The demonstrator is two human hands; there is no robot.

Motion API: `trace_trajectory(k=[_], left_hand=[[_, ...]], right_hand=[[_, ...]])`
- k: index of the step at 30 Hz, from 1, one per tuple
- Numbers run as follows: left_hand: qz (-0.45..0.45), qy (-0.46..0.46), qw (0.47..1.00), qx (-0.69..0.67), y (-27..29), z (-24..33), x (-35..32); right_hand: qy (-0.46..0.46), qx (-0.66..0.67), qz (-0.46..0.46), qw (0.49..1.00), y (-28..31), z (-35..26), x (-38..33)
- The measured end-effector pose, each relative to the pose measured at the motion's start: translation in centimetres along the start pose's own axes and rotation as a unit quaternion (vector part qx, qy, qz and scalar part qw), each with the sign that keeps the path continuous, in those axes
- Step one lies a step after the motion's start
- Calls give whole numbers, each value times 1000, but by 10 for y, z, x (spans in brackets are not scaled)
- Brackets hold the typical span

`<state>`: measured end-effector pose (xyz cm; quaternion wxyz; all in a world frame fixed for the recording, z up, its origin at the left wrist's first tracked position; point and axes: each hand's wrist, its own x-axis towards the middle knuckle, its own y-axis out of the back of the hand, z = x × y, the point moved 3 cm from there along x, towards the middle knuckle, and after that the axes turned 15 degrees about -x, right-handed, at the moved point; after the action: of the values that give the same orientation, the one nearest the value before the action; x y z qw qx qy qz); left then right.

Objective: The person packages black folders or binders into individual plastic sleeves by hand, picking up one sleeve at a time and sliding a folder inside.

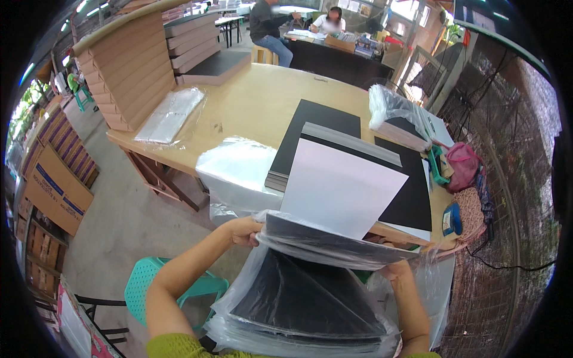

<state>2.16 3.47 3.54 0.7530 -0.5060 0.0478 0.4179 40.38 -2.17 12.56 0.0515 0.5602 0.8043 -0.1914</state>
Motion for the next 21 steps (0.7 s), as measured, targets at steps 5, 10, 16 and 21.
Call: trace_trajectory(k=[5, 10, 16, 21], left_hand=[[26, -20, 999, 10, 69, -44, 34], [43, -9, 997, 70, 79, -55, 42], [-25, -21, 998, 48, 86, -58, 47], [-83, -46, 984, 153, 68, -47, 22]], right_hand=[[-1, -66, -44, 997, 20, 76, 2], [-58, -85, -28, 994, 38, 113, -7], [43, -216, 45, 974, 35, 129, -23], [193, -321, 49, 926, 17, 121, -23]])
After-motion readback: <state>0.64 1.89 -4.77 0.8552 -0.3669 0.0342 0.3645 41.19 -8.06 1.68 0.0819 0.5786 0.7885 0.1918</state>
